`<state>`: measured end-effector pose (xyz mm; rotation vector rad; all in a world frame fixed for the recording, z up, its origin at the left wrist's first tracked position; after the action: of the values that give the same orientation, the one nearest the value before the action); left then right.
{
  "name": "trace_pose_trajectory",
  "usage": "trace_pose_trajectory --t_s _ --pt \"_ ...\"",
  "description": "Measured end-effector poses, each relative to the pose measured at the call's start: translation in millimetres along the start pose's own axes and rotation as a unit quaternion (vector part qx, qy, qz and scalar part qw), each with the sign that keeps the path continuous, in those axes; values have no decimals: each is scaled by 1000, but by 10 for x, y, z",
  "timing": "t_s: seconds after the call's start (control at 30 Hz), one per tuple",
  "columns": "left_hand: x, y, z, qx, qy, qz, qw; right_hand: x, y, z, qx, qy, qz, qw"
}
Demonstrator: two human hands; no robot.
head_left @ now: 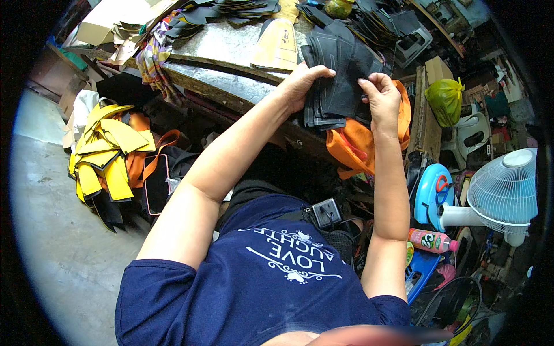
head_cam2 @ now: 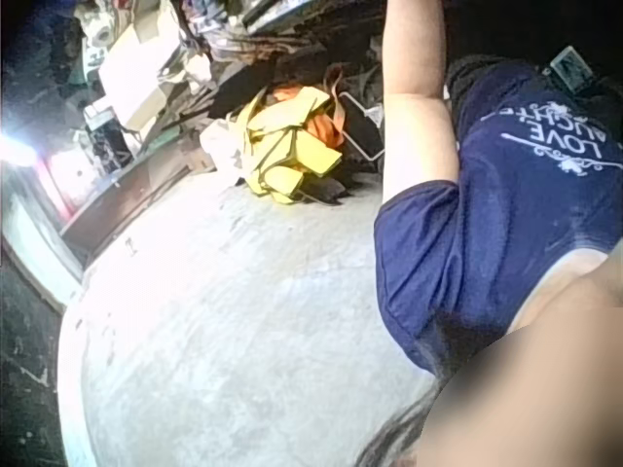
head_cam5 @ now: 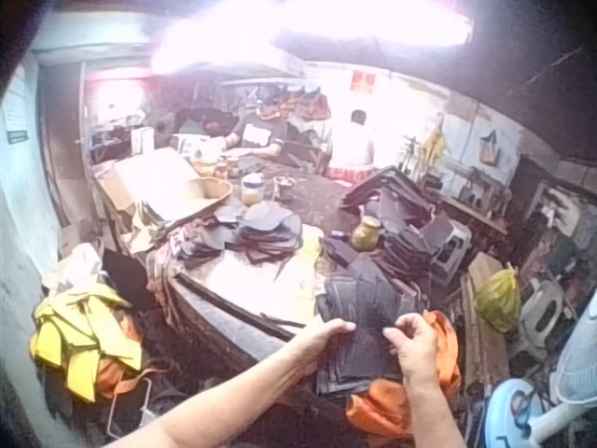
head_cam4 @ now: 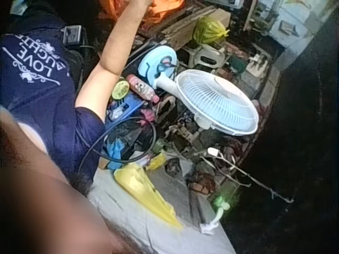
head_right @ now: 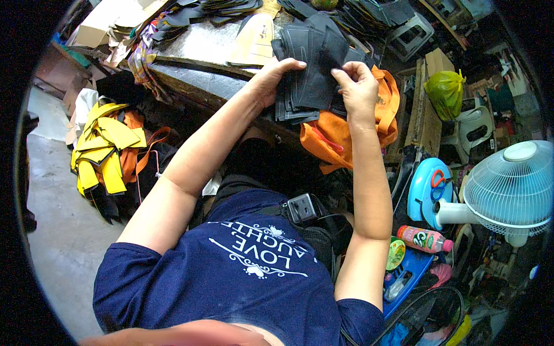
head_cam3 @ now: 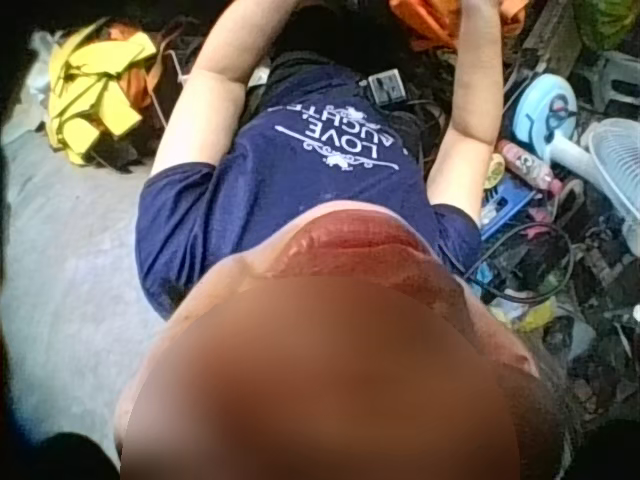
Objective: The person sorts black and yellow material pieces on a cluttered workbench, ties a bundle with a rubber band, then uses a pen to mark several cardboard templates. The person also moves other pieces aside to access the work area.
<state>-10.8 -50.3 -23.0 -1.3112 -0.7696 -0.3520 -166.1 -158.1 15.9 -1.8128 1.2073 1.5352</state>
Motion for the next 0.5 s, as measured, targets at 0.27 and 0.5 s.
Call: trace_pose_trajectory --t_s 0.27,0.5 --pt "-33 -89 38 -7 -70 -58 996 55 64 -34 -31 -16 -99 994" --pt "-47 26 -92 -22 53 109 992 -66 442 -112 29 -7 -193 981"
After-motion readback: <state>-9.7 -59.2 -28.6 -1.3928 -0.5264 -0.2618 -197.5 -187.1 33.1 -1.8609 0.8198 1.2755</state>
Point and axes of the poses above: each hand's wrist, its own z-axis away from the middle knuckle, its own y-axis out of the back of the hand, x = y × z, the point moved 1 cm from there along -z, towards the middle knuckle, and after that the axes turned 3 degrees about z, right-handed, at the moved point
